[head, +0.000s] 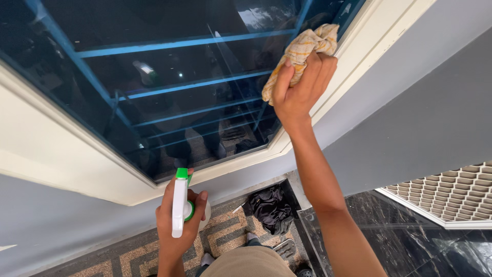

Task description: The person wipes a glass window using a cloth and a spray bottle, applying spray to the glass and scrubbing the surface and edges.

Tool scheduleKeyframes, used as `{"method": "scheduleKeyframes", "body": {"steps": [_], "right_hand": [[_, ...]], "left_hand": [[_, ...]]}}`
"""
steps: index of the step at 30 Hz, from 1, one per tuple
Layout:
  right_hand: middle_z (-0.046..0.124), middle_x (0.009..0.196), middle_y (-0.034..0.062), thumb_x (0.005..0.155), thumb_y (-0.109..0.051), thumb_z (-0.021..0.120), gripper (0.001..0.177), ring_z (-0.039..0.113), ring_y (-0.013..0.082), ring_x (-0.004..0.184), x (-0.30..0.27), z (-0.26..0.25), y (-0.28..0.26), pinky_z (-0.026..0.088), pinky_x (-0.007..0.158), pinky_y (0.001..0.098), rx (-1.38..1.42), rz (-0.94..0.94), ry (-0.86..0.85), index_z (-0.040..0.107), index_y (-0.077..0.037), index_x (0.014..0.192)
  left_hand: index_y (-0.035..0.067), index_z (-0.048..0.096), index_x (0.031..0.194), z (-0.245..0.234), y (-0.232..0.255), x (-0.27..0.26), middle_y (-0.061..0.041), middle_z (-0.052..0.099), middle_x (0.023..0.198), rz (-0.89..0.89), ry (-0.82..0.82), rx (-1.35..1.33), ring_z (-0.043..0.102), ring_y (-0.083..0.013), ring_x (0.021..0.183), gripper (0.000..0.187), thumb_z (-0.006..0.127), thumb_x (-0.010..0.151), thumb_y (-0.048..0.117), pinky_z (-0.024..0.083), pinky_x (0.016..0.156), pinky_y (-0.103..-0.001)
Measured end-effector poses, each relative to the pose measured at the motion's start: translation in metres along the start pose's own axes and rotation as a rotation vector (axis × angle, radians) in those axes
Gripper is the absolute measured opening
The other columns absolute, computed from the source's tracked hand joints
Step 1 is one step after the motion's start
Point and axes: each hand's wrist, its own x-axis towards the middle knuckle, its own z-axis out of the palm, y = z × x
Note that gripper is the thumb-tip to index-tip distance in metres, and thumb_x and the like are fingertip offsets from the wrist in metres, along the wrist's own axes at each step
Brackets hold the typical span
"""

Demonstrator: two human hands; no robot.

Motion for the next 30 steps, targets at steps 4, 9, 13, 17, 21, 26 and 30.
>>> {"method": "scheduleKeyframes", "body": {"steps": [4, 9, 13, 17, 21, 26, 30], "right_hand": [[0.049, 0.105, 0.0183, 0.1, -0.007, 0.064, 0.024, 0.048, 0.0322, 0.097, -0.014, 0.0, 0.003, 0.038, 0.088, 0.045, -0.022, 0.078, 0.003, 0.053, 0.004, 0.119], [0.051, 0.108, 0.0189, 0.094, -0.015, 0.064, 0.034, 0.045, 0.034, 0.1, -0.052, -0.009, 0.019, 0.035, 0.093, 0.0497, -0.144, 0.051, -0.047, 0.056, 0.003, 0.122], [0.054, 0.111, 0.0178, 0.093, -0.021, 0.067, 0.04, 0.043, 0.0338, 0.103, -0.089, -0.019, 0.028, 0.03, 0.093, 0.0501, -0.236, 0.017, -0.11, 0.058, 0.004, 0.124], [0.059, 0.11, 0.012, 0.095, -0.02, 0.069, 0.036, 0.047, 0.0301, 0.105, -0.094, -0.025, 0.035, 0.029, 0.092, 0.0476, -0.208, -0.005, -0.148, 0.061, 0.001, 0.123], [0.058, 0.11, 0.0116, 0.096, -0.02, 0.067, 0.036, 0.048, 0.0285, 0.104, -0.063, -0.025, 0.038, 0.03, 0.092, 0.0469, -0.196, -0.005, -0.136, 0.061, 0.002, 0.124], [0.057, 0.112, 0.012, 0.099, -0.021, 0.067, 0.034, 0.045, 0.027, 0.1, -0.014, -0.02, 0.042, 0.028, 0.089, 0.0448, -0.162, -0.014, -0.069, 0.059, 0.0, 0.125], [0.055, 0.11, 0.0113, 0.1, -0.022, 0.066, 0.035, 0.045, 0.027, 0.099, -0.009, -0.018, 0.042, 0.028, 0.09, 0.0453, -0.16, -0.023, -0.065, 0.058, 0.0, 0.125]], "left_hand": [[0.008, 0.056, 0.14, 0.02, 0.002, -0.004, -0.002, 0.065, 0.06, -0.014, -0.006, 0.001, 0.062, -0.0078, 0.047, 0.056, 0.073, 0.086, 0.002, 0.045, 0.042, -0.025], [0.009, 0.055, 0.141, 0.04, 0.0, -0.008, -0.001, 0.064, 0.06, 0.017, 0.005, 0.011, 0.062, -0.007, 0.048, 0.057, 0.073, 0.087, 0.002, 0.045, 0.043, -0.024], [0.009, 0.054, 0.143, 0.055, 0.001, -0.012, -0.001, 0.063, 0.06, 0.04, 0.01, 0.018, 0.061, -0.0069, 0.049, 0.058, 0.073, 0.088, 0.002, 0.045, 0.043, -0.024], [0.01, 0.053, 0.144, 0.068, 0.003, -0.014, 0.0, 0.063, 0.06, 0.081, 0.006, 0.02, 0.061, -0.0065, 0.048, 0.059, 0.072, 0.089, 0.001, 0.044, 0.043, -0.023], [0.01, 0.052, 0.144, 0.078, 0.006, -0.016, 0.0, 0.064, 0.06, 0.1, 0.012, 0.021, 0.062, -0.0064, 0.049, 0.059, 0.071, 0.089, 0.001, 0.045, 0.043, -0.023], [0.01, 0.053, 0.143, 0.091, 0.008, -0.016, 0.0, 0.064, 0.061, 0.088, 0.032, 0.06, 0.063, -0.0065, 0.049, 0.057, 0.072, 0.089, 0.003, 0.046, 0.043, -0.023], [0.01, 0.054, 0.142, 0.1, 0.005, -0.014, 0.0, 0.064, 0.06, 0.04, 0.022, 0.055, 0.064, -0.0068, 0.049, 0.057, 0.072, 0.089, 0.003, 0.046, 0.043, -0.023]]}}
